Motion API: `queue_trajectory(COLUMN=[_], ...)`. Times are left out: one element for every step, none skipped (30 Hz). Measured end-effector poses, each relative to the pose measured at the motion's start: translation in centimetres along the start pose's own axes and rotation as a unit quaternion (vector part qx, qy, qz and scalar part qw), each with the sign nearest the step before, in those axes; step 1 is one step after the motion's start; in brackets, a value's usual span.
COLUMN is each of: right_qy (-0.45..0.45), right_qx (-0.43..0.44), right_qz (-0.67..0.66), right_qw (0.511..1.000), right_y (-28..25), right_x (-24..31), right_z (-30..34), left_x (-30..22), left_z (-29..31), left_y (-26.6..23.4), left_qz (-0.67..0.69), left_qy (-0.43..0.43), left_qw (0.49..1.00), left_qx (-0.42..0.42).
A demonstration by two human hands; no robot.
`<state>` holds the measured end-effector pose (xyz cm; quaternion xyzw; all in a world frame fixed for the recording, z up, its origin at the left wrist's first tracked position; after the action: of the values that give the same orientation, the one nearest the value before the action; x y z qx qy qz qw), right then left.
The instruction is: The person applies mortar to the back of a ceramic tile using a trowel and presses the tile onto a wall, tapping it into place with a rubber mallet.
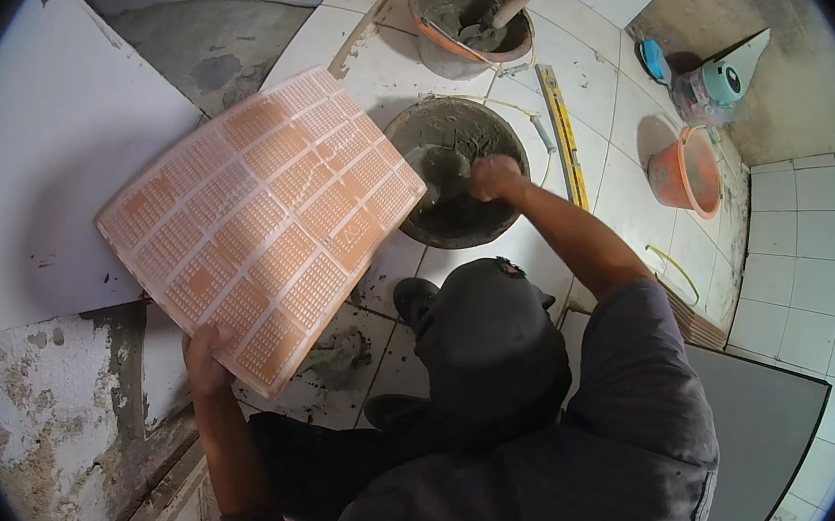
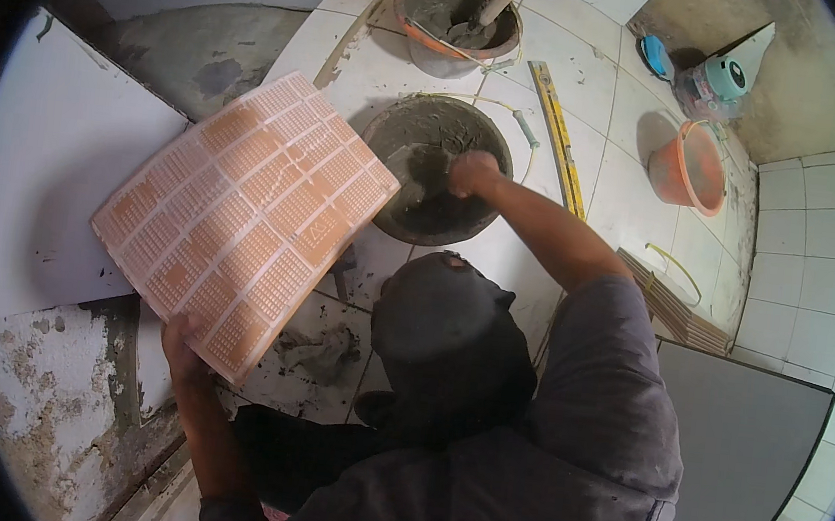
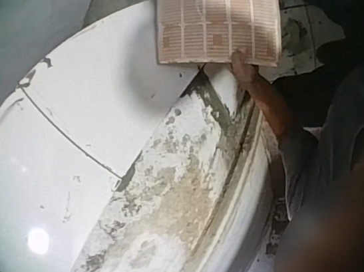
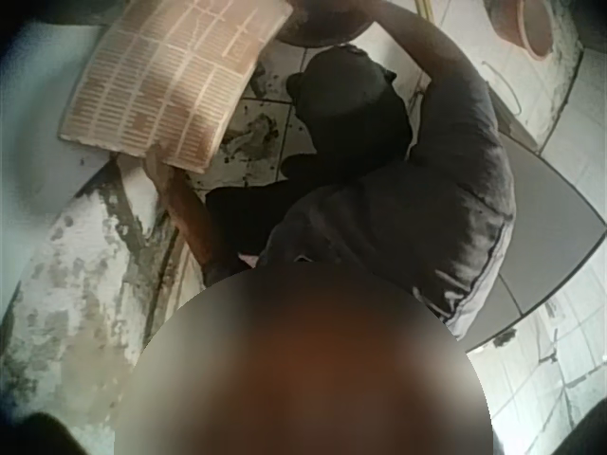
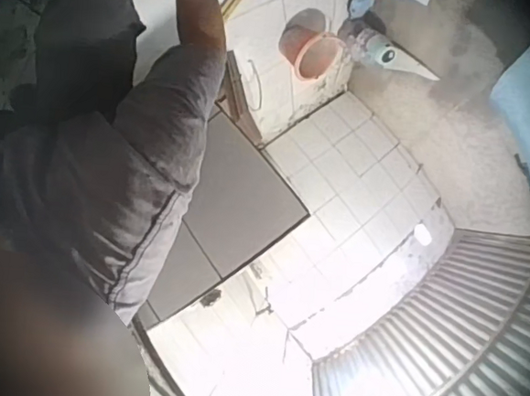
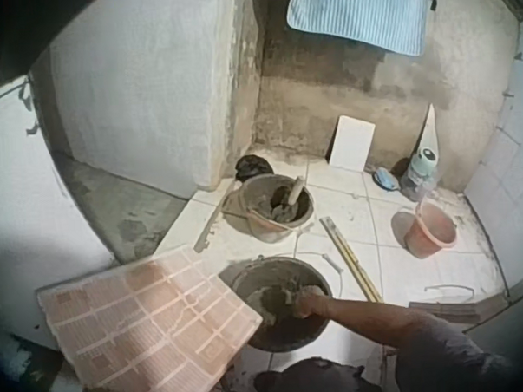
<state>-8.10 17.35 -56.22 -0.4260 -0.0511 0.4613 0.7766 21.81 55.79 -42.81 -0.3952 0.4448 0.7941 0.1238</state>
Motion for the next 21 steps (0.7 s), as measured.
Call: queue_trajectory(right_qy=[0.001, 0.024, 0.037, 0.056, 0.07, 0.034, 0.009, -0.015, -0.04, -0.064, -0.089, -0.067, -0.049, -0.041, -0.087, -0.07, -0.05, -0.063, -0.047, -0.093, -0.098], right_qx=[-0.029, -0.043, -0.071, -0.111, -0.112, -0.093, -0.081, -0.055, -0.085, -0.102, -0.106, -0.1, -0.084, -0.089, -0.05, -0.066, -0.094, -0.115, -0.08, -0.117, -0.15], right_qz=[0.007, 0.029, 0.044, 0.061, 0.065, 0.087, 0.114, 0.148, 0.142, 0.143, 0.144, 0.135, 0.127, 0.117, 0.191, 0.104, 0.092, 0.116, 0.101, 0.095, 0.164], right_qw=[1.0, 0.998, 0.996, 0.99, 0.989, 0.991, 0.99, 0.987, 0.985, 0.982, 0.98, 0.984, 0.987, 0.988, 0.976, 0.99, 0.99, 0.984, 0.991, 0.984, 0.97], right_y=[-0.7, -1.2, -1.7, -2.2, -2.0, -1.4, -0.7, 0.3, 0.7, 1.2, 1.9, 2.6, 3.2, 3.6, 4.6, 5.0, 5.4, 6.2, 7.2, 7.8, 8.5], right_x=[-0.6, -1.2, -1.9, -2.4, -2.6, -2.2, -1.7, -1.1, -0.4, 0.2, 0.5, 0.1, -0.4, -0.6, -0.8, -1.6, -1.6, -1.6, -2.1, -2.0, -1.4], right_z=[0.0, -0.1, -0.3, -0.5, -0.9, -1.3, -1.8, -2.1, -2.4, -2.5, -2.6, -2.7, -2.9, -3.3, -3.5, -3.5, -4.2, -4.5, -5.7, -6.4, -7.6], left_x=[0.4, 0.8, 1.2, 1.9, 2.7, 3.4, 4.4, 5.3, 6.0, 6.6, 7.1, 7.8, 8.5, 9.1, 9.1, 10.0, 10.4, 10.8, 11.1, 11.5, 11.7], left_z=[0.4, 0.9, 1.4, 1.8, 2.1, 2.5, 2.7, 3.0, 3.2, 3.4, 3.6, 3.9, 4.1, 4.6, 5.1, 5.6, 6.2, 6.7, 7.0, 7.3, 7.1], left_y=[-0.6, -1.2, -1.8, -2.4, -3.0, -3.5, -4.2, -4.8, -5.2, -6.0, -6.6, -7.2, -7.7, -8.2, -8.7, -9.7, -10.3, -10.5, -10.2, -9.8, -8.9], left_qz=[-0.016, -0.028, -0.035, -0.034, -0.026, -0.011, -0.008, 0.003, 0.029, 0.015, 0.017, 0.02, -0.013, -0.047, -0.082, -0.109, -0.116, -0.13, -0.105, -0.039, 0.002], left_qy=[-0.01, -0.014, -0.012, -0.031, -0.044, -0.048, -0.052, -0.047, -0.043, -0.048, -0.056, -0.064, -0.071, -0.074, -0.07, -0.119, -0.17, -0.197, -0.223, -0.233, -0.227], left_qw=[1.0, 0.999, 0.999, 0.998, 0.998, 0.998, 0.998, 0.998, 0.998, 0.998, 0.998, 0.998, 0.997, 0.996, 0.994, 0.986, 0.974, 0.966, 0.961, 0.96, 0.964], left_qx=[-0.017, -0.027, -0.028, -0.038, -0.039, -0.029, -0.042, -0.046, -0.03, -0.037, -0.023, -0.01, 0.001, 0.003, 0.013, -0.05, -0.091, -0.11, -0.125, -0.149, -0.14])
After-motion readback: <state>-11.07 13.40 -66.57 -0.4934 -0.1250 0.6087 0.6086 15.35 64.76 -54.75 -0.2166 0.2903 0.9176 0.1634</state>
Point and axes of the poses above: each hand's wrist, its own z-axis away from the middle knuckle, its own y-axis out of the palm, x = y × z, the point moved 5 cm from there along -z, towards the middle knuckle, and after that the axes turned 13 degrees about z, right-handed, at the moved point
